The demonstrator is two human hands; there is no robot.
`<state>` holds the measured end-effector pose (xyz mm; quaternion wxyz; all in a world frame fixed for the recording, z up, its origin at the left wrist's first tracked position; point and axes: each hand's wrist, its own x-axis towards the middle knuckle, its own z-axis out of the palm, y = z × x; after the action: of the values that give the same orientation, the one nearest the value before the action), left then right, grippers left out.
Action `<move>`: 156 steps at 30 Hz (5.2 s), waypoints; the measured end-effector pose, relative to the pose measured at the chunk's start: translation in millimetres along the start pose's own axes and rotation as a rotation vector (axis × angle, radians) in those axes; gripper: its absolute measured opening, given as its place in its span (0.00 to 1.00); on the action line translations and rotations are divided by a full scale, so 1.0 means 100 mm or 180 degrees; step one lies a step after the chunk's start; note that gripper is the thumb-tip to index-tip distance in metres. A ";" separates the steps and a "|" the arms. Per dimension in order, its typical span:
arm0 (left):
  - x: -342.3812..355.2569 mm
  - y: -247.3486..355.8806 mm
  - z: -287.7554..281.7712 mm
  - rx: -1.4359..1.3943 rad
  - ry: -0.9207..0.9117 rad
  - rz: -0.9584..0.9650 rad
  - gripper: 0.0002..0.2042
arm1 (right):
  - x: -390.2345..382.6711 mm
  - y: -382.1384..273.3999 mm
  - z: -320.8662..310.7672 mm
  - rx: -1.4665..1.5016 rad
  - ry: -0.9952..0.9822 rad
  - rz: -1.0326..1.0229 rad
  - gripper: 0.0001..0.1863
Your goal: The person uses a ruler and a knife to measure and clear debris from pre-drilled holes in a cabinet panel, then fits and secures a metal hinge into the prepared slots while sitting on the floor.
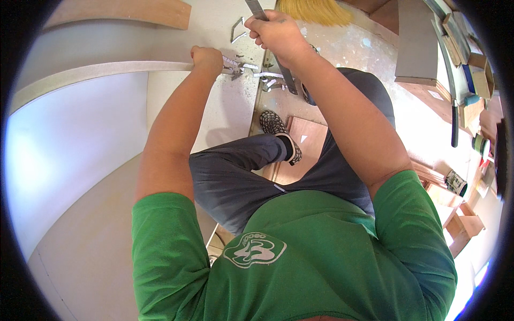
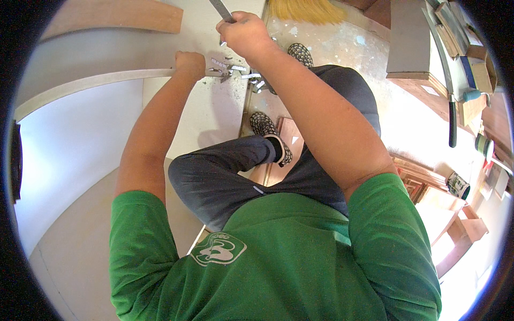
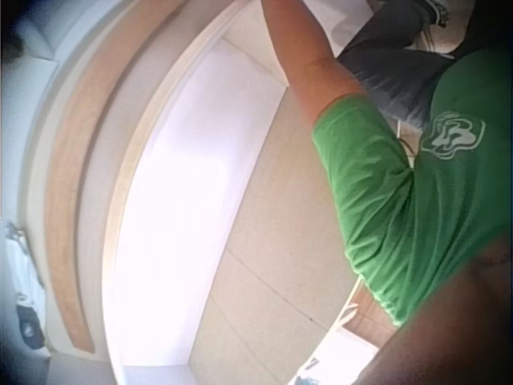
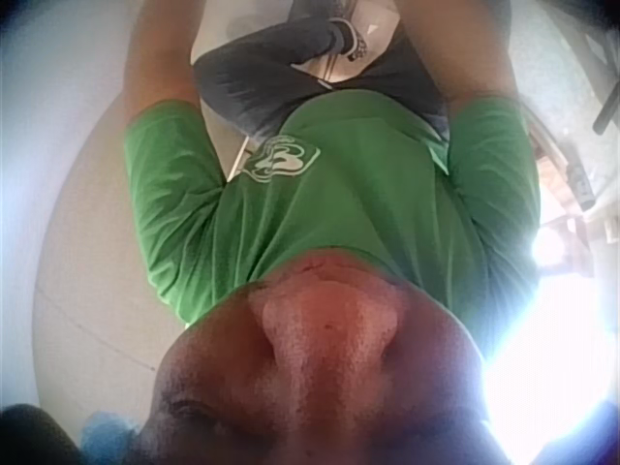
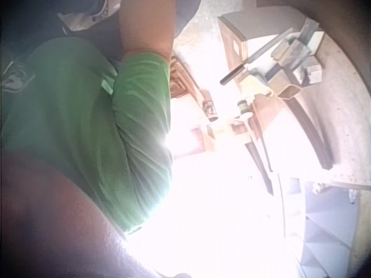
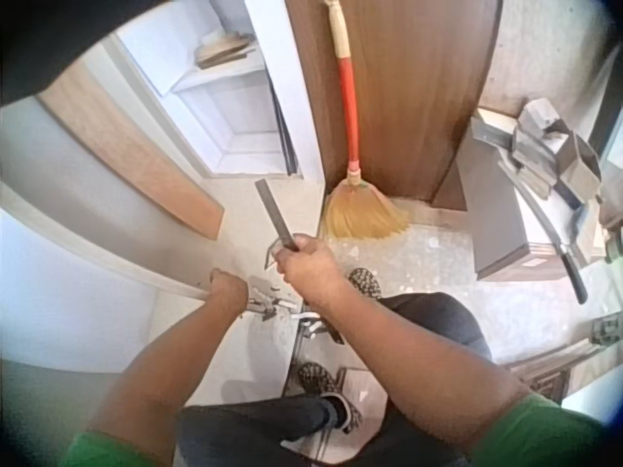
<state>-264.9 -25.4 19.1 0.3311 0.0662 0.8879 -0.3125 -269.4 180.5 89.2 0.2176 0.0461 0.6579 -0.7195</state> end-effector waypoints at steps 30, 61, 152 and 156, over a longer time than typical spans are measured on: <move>-1.41 1.10 0.23 -0.5681 0.2389 -0.0356 0.18 | -0.14 0.03 0.33 0.0800 -0.0968 0.0178 0.24; -0.74 0.84 1.45 -0.6370 0.1746 -0.0804 0.20 | 0.59 0.48 0.78 0.0045 -0.0806 0.0756 0.16; 0.06 0.65 1.96 -0.5406 0.1448 -0.0578 0.38 | 1.23 0.82 1.96 0.1931 -0.1188 0.0137 0.20; 0.12 0.60 1.89 -0.5421 0.1196 -0.0687 0.40 | 1.27 0.79 1.95 0.1927 -0.1216 0.0118 0.20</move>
<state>-151.3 -92.1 -129.9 0.0849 -0.2373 0.8606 0.4426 -311.4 -43.4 -3.8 0.3262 -0.0150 0.3614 -0.8734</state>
